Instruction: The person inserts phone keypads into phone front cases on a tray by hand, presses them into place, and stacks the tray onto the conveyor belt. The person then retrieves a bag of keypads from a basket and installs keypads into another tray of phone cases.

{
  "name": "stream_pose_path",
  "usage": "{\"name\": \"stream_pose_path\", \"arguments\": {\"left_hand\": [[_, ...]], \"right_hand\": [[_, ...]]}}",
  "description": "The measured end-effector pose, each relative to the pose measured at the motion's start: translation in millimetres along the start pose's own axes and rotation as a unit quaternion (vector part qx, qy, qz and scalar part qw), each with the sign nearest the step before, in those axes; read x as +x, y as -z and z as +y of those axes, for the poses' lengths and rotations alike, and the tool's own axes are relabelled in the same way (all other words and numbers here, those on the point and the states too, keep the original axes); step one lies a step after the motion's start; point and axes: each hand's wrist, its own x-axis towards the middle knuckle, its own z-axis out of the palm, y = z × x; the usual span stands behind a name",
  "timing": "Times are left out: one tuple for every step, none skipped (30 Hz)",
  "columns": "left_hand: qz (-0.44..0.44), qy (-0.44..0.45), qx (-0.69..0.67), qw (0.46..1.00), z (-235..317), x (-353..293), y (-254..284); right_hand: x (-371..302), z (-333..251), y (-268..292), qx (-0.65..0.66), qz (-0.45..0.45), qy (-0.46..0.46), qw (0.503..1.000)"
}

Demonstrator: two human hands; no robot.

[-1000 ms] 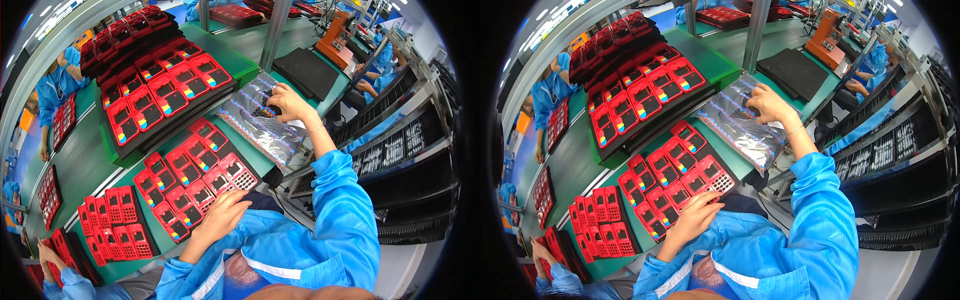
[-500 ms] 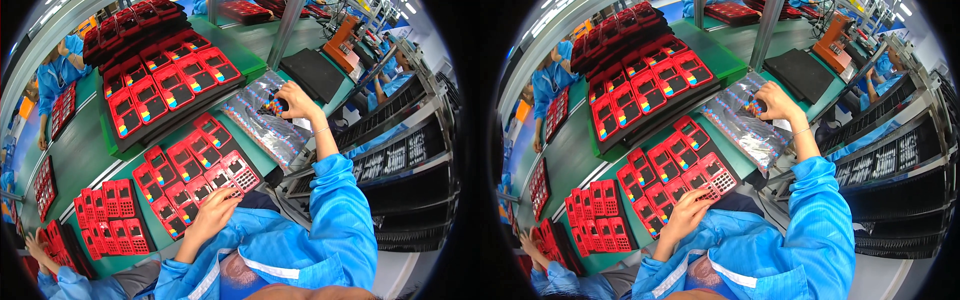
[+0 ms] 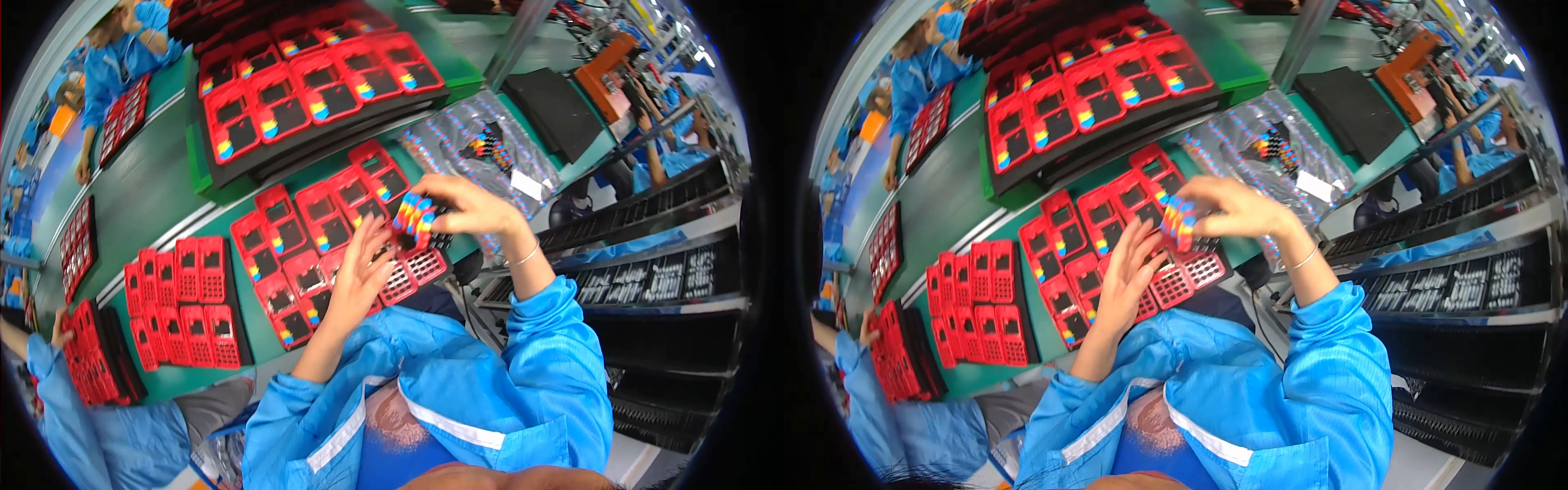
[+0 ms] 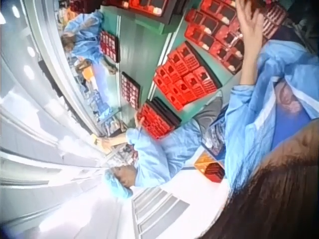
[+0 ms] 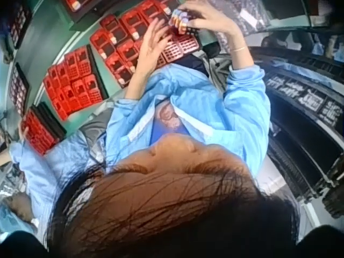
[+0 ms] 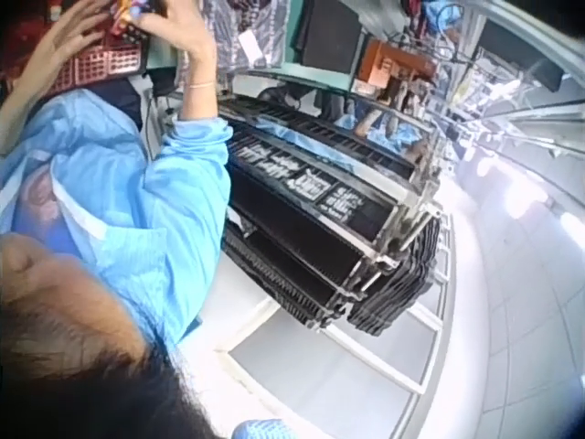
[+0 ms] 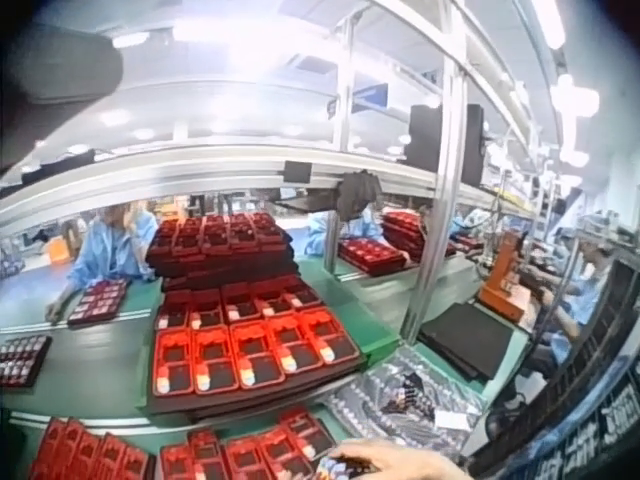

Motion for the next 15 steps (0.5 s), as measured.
{"name": "stream_pose_path", "arguments": {"left_hand": [[0.017, 0.003, -0.064, 0.998, 1, 0, -3], [0.019, 0.014, -0.047, 0.999, 1, 0, -3], [0.021, 0.025, -0.031, 0.999, 2, -2, -2], [0.017, 0.053, -0.048, 0.997, 2, -7, 2], [0.029, 0.055, -0.045, 0.997, 5, -12, 4], [0.075, 0.083, -0.075, 0.991, 8, -18, 5], [0.120, 0.110, -0.106, 0.981, 9, -22, 6], [0.152, 0.101, -0.109, 0.977, 8, -28, 8], [0.158, 0.102, -0.109, 0.976, 11, -35, 10], [0.167, 0.099, -0.139, 0.971, 16, -44, 9], [0.169, 0.099, -0.171, 0.966, 21, -48, 6], [0.201, 0.085, -0.174, 0.960, 27, -55, 0], [0.203, 0.086, -0.176, 0.959, 28, -63, -1], [0.227, 0.113, -0.203, 0.946, 29, -71, 1], [0.251, 0.140, -0.229, 0.930, 29, -79, 1]], "right_hand": [[8, -6, -22, 0.023, -0.018, 0.020, 0.999], [14, -6, -37, 0.019, -0.040, 0.028, 0.999], [18, -5, -52, 0.015, -0.061, 0.037, 0.997], [22, -4, -67, 0.028, -0.067, 0.026, 0.997], [26, -8, -75, 0.037, -0.061, 0.043, 0.997], [28, -8, -84, 0.044, -0.038, 0.033, 0.998], [31, -10, -90, 0.049, -0.014, 0.022, 0.998], [32, -19, -92, 0.034, -0.020, 0.022, 0.999], [31, -28, -99, 0.039, -0.024, 0.023, 0.999], [27, -38, -110, 0.012, 0.009, 0.024, 1.000], [20, -46, -120, -0.018, 0.047, 0.022, 0.998], [15, -48, -136, -0.083, 0.100, 0.070, 0.989], [12, -63, -141, -0.215, 0.138, 0.114, 0.960], [10, -72, -147, -0.268, 0.184, 0.133, 0.936], [5, -78, -153, -0.320, 0.228, 0.150, 0.907]]}}
